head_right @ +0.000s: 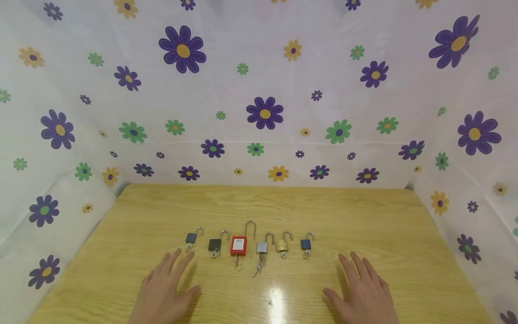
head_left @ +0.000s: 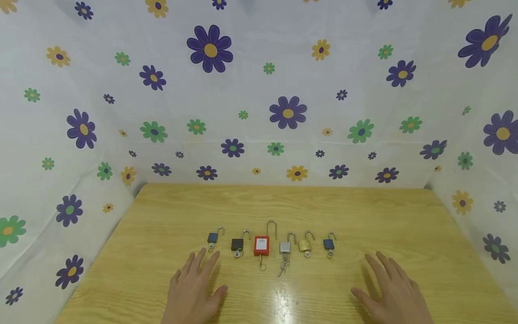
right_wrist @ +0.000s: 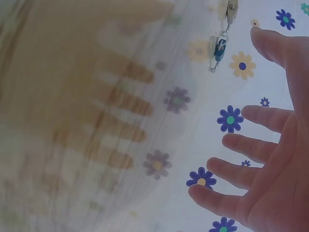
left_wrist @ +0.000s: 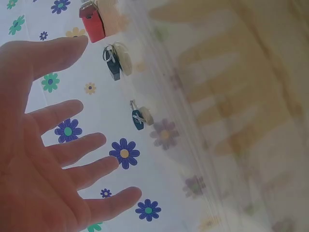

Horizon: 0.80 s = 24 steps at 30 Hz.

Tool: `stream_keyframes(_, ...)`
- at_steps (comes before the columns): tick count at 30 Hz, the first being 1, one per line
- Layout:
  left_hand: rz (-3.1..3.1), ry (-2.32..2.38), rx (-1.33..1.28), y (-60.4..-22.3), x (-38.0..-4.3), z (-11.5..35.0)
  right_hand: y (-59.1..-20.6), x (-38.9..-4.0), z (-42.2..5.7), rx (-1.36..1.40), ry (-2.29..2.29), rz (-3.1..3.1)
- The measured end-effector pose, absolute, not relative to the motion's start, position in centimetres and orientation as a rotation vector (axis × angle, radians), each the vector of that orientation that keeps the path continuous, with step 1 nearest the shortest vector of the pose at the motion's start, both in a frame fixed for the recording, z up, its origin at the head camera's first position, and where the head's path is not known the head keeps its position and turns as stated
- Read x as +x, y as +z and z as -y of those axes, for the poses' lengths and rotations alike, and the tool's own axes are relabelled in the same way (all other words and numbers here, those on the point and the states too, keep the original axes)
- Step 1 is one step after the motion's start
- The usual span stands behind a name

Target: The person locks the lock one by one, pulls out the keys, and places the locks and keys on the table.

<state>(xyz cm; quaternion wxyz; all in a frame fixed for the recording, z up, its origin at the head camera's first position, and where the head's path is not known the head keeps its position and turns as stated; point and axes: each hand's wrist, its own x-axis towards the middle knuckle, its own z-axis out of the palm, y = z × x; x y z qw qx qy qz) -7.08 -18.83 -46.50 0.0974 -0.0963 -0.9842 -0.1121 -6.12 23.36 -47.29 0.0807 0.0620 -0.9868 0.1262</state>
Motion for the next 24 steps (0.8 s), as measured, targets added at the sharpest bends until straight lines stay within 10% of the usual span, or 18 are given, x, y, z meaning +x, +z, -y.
stream_keyframes(24, 2.811, -0.733, -0.651, -46.0, -7.8, 12.7, -47.3, -6.3, -23.8, 0.297, 0.498, 2.906)
